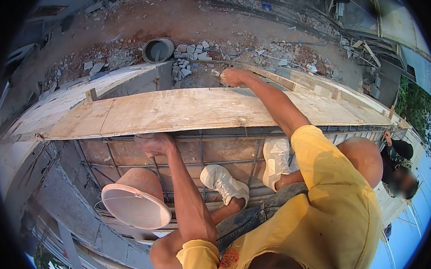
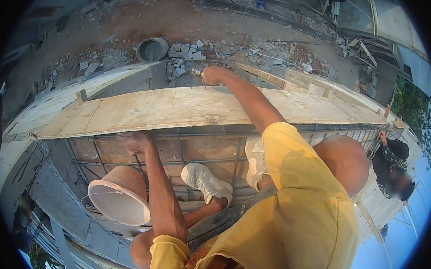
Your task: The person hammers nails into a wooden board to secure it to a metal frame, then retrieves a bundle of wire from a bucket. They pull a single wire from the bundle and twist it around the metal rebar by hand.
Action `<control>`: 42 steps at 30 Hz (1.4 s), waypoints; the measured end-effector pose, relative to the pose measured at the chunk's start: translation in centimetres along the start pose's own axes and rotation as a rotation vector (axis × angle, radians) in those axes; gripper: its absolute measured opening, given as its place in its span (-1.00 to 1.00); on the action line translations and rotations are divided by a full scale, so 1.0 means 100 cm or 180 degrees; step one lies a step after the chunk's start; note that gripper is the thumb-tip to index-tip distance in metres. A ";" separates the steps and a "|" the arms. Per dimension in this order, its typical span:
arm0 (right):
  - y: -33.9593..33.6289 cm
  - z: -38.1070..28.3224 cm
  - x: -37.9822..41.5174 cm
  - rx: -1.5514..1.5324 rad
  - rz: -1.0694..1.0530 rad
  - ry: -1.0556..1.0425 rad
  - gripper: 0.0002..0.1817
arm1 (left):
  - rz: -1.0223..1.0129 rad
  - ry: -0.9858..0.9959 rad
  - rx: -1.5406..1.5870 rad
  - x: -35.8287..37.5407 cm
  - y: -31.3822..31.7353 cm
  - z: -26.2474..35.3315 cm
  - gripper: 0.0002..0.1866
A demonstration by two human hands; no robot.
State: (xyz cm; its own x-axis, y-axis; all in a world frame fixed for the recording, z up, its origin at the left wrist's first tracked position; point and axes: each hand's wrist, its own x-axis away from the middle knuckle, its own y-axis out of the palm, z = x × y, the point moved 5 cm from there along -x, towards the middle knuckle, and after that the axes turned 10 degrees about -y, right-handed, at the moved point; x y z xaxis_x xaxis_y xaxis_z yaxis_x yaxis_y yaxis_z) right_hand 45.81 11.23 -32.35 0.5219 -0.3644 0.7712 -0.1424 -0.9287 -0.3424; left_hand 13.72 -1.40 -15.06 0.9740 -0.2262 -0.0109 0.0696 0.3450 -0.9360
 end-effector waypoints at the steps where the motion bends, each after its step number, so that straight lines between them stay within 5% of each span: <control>1: -0.001 0.000 0.001 -0.0022 0.0029 -0.0073 -0.58 | -0.0023 0.0007 -0.0038 0.000 -0.001 0.001 -0.51; 9: -0.066 0.012 -0.013 -0.0547 0.0661 -0.0426 -0.57 | -0.0246 0.0069 0.0341 -0.005 0.014 -0.019 -0.47; 12: -0.101 0.003 0.004 -0.0706 0.1069 -0.0417 -0.57 | -0.0360 -0.0051 0.0788 -0.007 0.017 -0.024 -0.66; 15: -0.020 0.010 -0.014 -0.0431 0.0443 -0.0416 -0.57 | -0.0181 0.0160 -0.0053 -0.007 0.018 -0.022 -0.43; 19: 0.028 0.009 -0.009 -0.0302 0.0182 -0.0142 -0.56 | -0.0209 0.0068 -0.0069 -0.006 0.012 -0.017 -0.43; 29: 0.002 0.006 -0.007 -0.0317 0.0193 0.0095 -0.42 | -0.0197 0.0200 -0.0030 -0.007 0.012 -0.012 -0.45; 32: -0.033 0.023 0.021 -0.0327 0.0933 0.0602 -0.34 | -0.0224 0.0033 -0.0153 -0.006 0.012 -0.013 -0.47; 42: -0.056 0.038 0.100 -0.0382 0.1303 0.0699 -0.44 | 0.0134 -0.0021 -0.0327 -0.003 0.009 -0.008 -0.51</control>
State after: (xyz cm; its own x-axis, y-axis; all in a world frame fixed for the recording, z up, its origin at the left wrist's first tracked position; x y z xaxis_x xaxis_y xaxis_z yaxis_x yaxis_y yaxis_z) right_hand 54.99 13.02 -24.73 0.2145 -0.6959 0.6853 -0.4020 -0.7024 -0.5874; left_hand 13.32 -1.77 -16.14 0.9770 -0.2074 -0.0489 0.0066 0.2589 -0.9659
